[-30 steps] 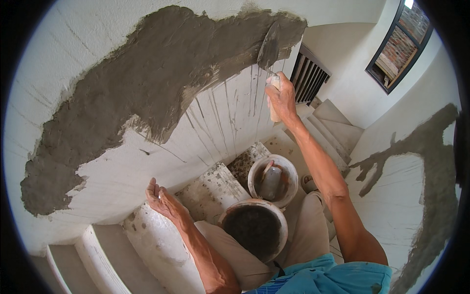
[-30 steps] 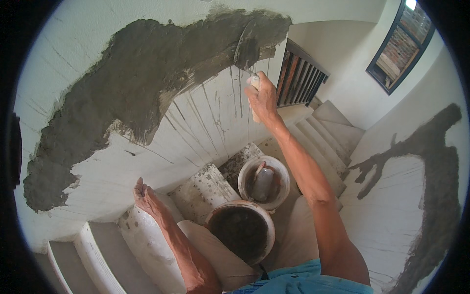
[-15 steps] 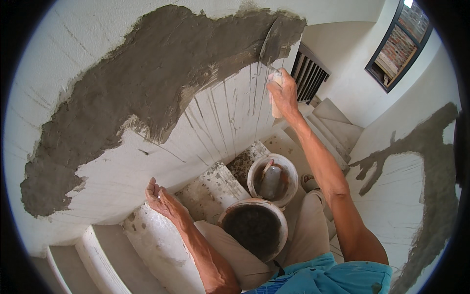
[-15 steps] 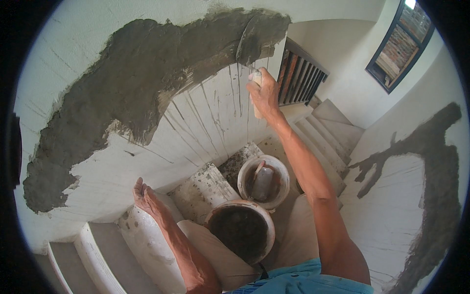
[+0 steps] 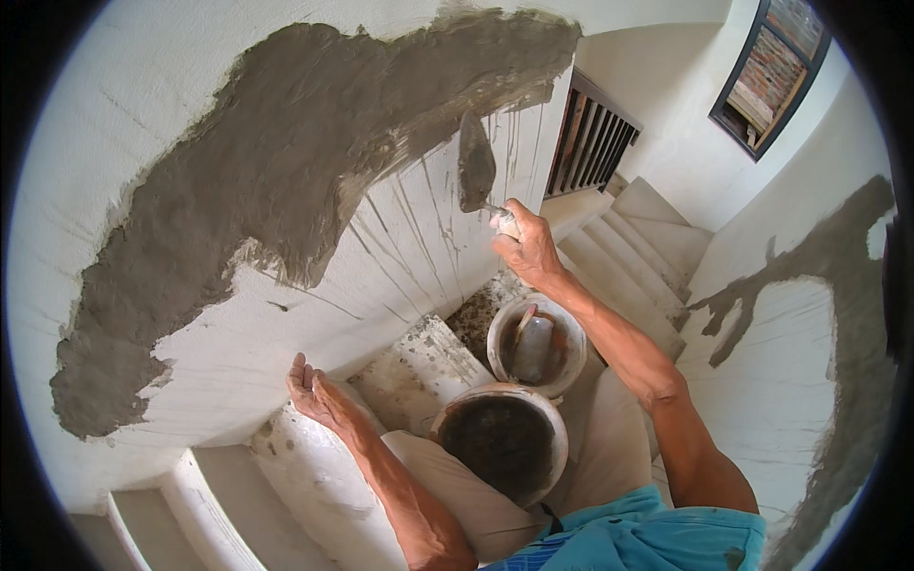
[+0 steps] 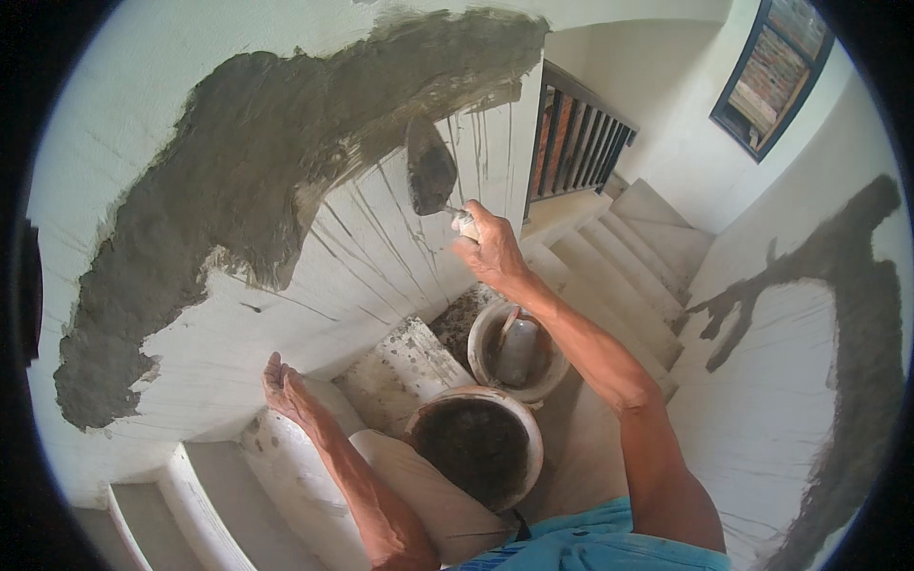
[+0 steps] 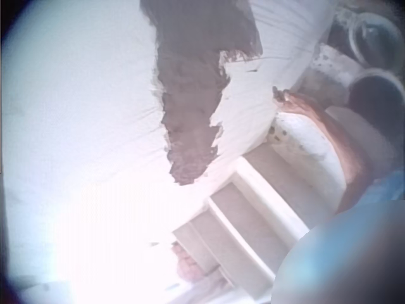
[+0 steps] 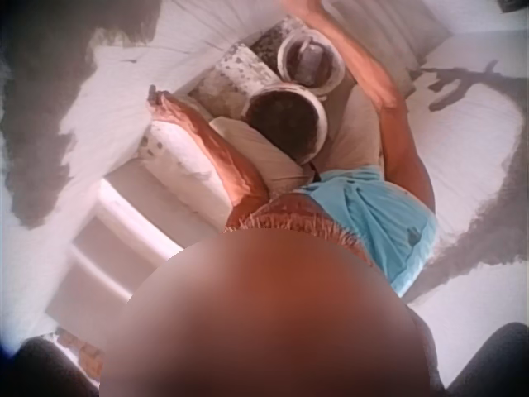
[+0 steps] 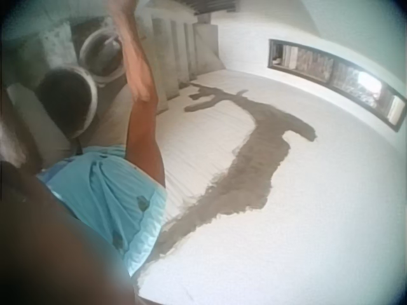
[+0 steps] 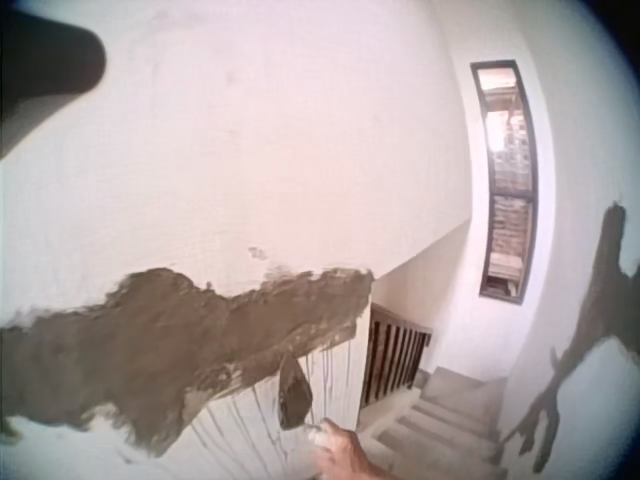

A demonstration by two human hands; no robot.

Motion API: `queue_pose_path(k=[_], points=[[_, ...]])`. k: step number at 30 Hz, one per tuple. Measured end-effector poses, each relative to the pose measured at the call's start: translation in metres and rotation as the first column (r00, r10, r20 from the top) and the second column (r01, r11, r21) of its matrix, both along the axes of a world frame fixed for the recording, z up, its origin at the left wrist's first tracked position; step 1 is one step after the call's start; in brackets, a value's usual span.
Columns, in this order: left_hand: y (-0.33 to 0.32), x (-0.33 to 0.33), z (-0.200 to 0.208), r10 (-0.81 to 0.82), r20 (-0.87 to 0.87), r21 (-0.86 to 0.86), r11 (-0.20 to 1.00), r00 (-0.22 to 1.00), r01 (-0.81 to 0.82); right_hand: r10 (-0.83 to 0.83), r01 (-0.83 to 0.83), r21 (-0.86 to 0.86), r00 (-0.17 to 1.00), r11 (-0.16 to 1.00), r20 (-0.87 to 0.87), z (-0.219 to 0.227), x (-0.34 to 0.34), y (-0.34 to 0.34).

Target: The person applies plaster to a wall above a staircase using a trowel. They repeatedly scoop plaster from a bucket and spread it onto the wall surface.

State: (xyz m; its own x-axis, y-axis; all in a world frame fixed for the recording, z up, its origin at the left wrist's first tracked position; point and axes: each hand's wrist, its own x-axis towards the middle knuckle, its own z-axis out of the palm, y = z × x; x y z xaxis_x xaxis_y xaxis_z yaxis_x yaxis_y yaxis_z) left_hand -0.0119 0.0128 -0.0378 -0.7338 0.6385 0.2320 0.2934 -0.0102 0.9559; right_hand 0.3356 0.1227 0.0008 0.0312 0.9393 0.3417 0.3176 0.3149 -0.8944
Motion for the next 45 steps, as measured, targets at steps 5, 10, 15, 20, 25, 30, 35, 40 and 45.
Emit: queue_pose_path(k=[5,10,15,20,25,30,35,40,45], points=[[-0.008,0.017,0.026,0.002,0.032,0.063,0.998,0.999,-0.004,-0.136,0.117,-0.107,0.971,0.987,-0.197,-0.018,0.011,-0.004],[-0.023,0.008,0.064,-0.097,-0.004,-0.028,0.995,0.995,0.096,-0.132,0.107,-0.083,0.908,0.991,-0.397,-0.001,0.028,0.023],[-0.094,-0.017,0.040,-0.104,-0.406,-0.114,0.991,0.908,0.063,-0.182,0.178,-0.051,0.884,0.983,-0.430,0.011,0.038,0.050],[-0.197,-0.033,0.005,-0.281,-0.692,-0.414,0.909,0.665,-0.047,-0.204,0.207,-0.038,0.893,0.978,-0.401,0.022,0.064,0.071],[-0.262,-0.057,-0.028,-0.503,-0.611,-0.691,0.716,0.611,-0.101,-0.147,0.129,-0.084,0.953,0.988,-0.264,0.018,0.059,0.061],[-0.260,-0.053,-0.040,-0.482,-0.639,-0.660,0.744,0.600,-0.106,-0.059,0.039,-0.122,0.984,0.992,-0.167,0.010,0.057,0.036],[-0.262,-0.053,-0.051,-0.469,-0.656,-0.640,0.762,0.591,-0.105,-0.156,0.136,-0.084,0.938,0.987,-0.308,0.014,0.083,0.066],[-0.275,-0.049,-0.060,-0.441,-0.668,-0.625,0.770,0.600,-0.130,-0.057,0.057,0.045,0.998,0.997,0.005,-0.006,0.047,0.045],[-0.304,-0.032,-0.062,-0.402,-0.661,-0.627,0.760,0.634,-0.172,0.173,-0.165,-0.111,0.982,0.980,0.073,-0.014,0.026,-0.005]])
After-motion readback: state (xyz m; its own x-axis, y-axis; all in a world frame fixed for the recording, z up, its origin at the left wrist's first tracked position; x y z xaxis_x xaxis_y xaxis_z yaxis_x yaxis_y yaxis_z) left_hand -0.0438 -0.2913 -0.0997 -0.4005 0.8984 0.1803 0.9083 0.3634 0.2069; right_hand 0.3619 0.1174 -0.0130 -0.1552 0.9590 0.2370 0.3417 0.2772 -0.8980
